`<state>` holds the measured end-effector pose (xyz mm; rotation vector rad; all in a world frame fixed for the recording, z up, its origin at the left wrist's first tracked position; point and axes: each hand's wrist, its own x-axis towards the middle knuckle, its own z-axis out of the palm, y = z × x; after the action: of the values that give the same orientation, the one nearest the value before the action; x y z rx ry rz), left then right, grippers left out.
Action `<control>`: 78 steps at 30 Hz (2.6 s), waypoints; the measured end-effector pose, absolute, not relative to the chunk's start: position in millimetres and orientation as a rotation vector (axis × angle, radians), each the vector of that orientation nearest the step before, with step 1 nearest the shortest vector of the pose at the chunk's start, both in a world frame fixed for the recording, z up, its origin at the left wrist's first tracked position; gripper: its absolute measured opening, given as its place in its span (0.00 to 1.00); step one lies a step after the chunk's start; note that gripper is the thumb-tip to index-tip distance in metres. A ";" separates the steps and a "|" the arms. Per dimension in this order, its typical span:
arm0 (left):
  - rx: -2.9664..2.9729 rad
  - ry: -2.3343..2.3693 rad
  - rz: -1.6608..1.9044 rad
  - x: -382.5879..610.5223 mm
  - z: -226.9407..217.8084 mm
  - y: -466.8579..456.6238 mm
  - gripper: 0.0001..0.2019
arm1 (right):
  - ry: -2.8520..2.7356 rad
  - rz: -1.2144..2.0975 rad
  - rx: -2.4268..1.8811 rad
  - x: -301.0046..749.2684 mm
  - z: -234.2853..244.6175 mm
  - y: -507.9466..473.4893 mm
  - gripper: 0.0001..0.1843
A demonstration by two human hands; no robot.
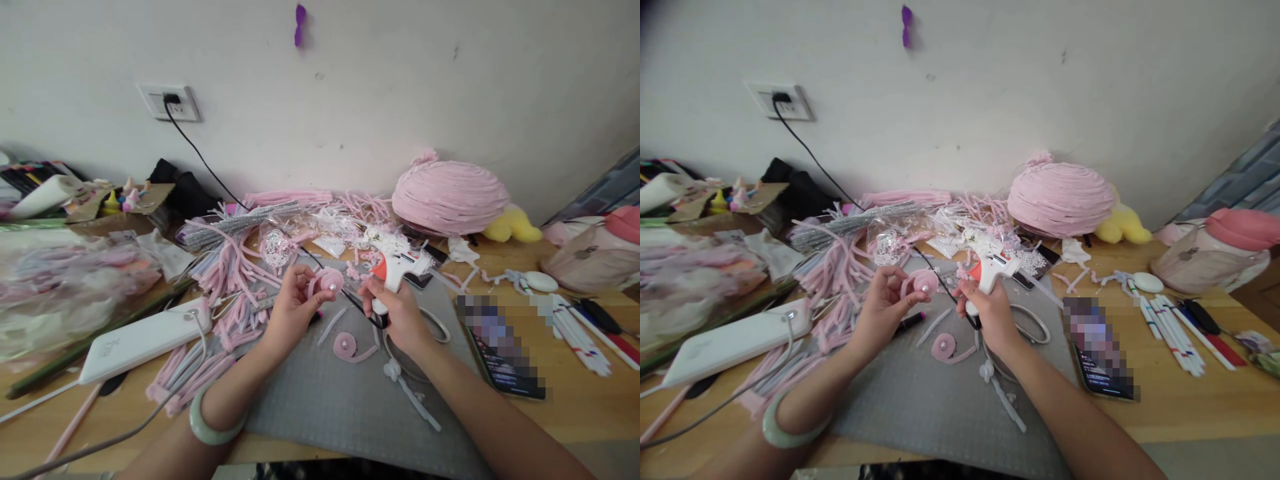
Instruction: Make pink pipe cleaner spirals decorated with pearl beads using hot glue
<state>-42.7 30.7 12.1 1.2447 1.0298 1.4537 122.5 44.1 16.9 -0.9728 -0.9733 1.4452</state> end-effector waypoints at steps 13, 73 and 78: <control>1.300 1.246 1.606 -70.5 14.2 48.1 0.06 | -1.519 1.466 -1.170 133.9 21.3 40.6 0.18; 1.125 1.258 1.658 -63.8 18.5 40.9 0.11 | -1.579 1.380 -1.282 135.1 19.5 39.6 0.15; 0.770 1.028 1.626 -60.6 22.5 39.7 0.12 | -1.499 1.366 -1.369 141.3 22.4 53.3 0.17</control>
<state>-60.6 39.7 22.5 0.7703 1.0283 1.6263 141.3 53.3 22.4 -1.3693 -1.4994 1.3660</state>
